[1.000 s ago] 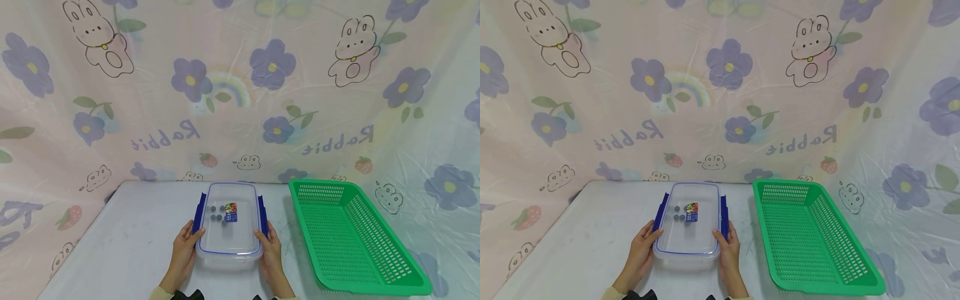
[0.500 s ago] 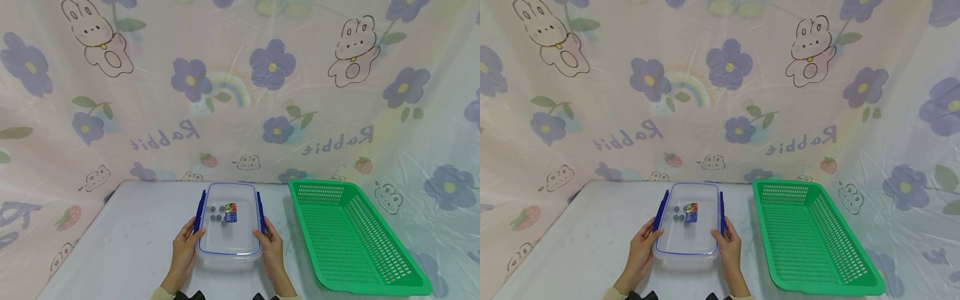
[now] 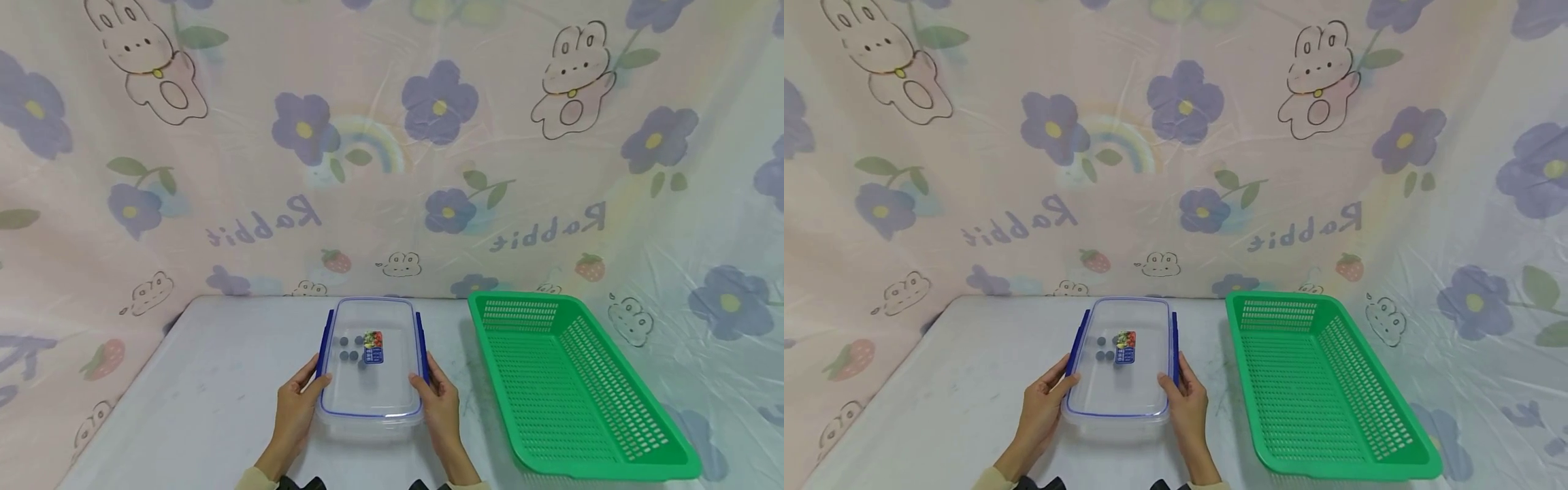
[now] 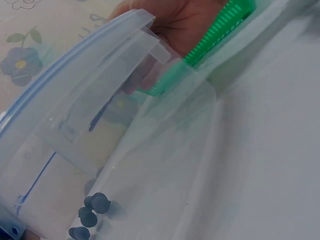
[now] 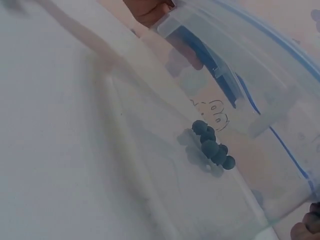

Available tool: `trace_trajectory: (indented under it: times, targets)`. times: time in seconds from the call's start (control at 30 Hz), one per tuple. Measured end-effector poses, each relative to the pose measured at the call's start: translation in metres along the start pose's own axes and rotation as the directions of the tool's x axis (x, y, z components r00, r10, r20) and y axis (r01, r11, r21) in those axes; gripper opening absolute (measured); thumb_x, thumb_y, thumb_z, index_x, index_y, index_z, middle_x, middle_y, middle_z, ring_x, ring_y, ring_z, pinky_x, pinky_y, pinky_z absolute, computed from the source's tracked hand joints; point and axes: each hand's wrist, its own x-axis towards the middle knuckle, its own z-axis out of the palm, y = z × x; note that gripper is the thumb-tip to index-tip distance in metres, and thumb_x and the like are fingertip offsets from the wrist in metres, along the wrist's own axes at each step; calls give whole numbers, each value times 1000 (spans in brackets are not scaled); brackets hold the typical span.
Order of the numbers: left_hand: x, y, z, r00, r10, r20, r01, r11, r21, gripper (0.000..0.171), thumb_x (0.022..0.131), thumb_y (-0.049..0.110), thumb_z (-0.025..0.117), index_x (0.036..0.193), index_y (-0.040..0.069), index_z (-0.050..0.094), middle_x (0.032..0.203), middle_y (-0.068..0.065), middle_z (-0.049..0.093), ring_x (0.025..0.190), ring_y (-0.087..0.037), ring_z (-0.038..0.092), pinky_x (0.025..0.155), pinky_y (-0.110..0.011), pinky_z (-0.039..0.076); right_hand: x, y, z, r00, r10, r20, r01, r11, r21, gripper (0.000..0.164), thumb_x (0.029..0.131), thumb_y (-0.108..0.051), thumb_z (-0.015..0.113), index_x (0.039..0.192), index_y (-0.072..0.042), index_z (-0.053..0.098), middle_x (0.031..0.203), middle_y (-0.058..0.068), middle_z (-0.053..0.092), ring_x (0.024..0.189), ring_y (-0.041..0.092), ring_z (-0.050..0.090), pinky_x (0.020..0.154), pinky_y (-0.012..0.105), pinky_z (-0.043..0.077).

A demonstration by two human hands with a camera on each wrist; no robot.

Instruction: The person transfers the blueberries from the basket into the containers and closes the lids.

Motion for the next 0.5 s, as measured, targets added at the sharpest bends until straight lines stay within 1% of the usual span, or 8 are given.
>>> trace_trajectory:
  times: [0.07, 0.17, 0.33, 0.43, 0.5]
  targets:
    - [-1, 0, -2, 1000, -1, 1, 1, 1000, 12, 52, 89, 8, 69, 138, 3, 53, 141, -14, 50, 129, -23, 44, 88, -13, 44, -1, 0, 0, 1000, -8, 2, 8, 999, -33, 61, 91, -19, 70, 144, -5, 45, 144, 15, 46, 130, 27, 45, 99, 28, 40]
    - [-2, 0, -5, 1000, 8, 20, -8, 1000, 27, 50, 90, 7, 67, 138, 4, 53, 142, -12, 48, 127, -23, 47, 86, -17, 48, -2, 0, -1, 999, -26, 19, 27, 997, -71, 60, 91, -20, 70, 143, -5, 46, 143, 14, 47, 129, 27, 46, 99, 30, 41]
    - [-5, 3, -7, 999, 21, 48, -25, 997, 76, 48, 92, 7, 66, 138, 6, 53, 143, -10, 46, 124, -23, 50, 84, -21, 50, -4, -5, -2, 995, -83, 57, 88, 991, -105, 57, 92, -15, 68, 142, -1, 46, 143, 15, 46, 129, 29, 44, 99, 33, 40]
    - [-5, 5, -7, 998, 27, 61, -32, 995, 91, 48, 92, 7, 66, 138, 6, 53, 144, -11, 46, 123, -24, 50, 86, -21, 49, -5, -7, -3, 993, -102, 61, 109, 987, -119, 56, 92, -13, 68, 142, 0, 46, 142, 17, 46, 129, 30, 45, 98, 34, 40]
    - [-5, 7, -7, 996, 26, 81, -35, 993, 109, 49, 92, 7, 65, 139, 5, 53, 144, -13, 45, 123, -26, 51, 89, -23, 48, -5, -9, -5, 993, -101, 56, 108, 985, -137, 57, 92, -14, 68, 142, 1, 45, 142, 17, 46, 129, 31, 45, 98, 36, 40]
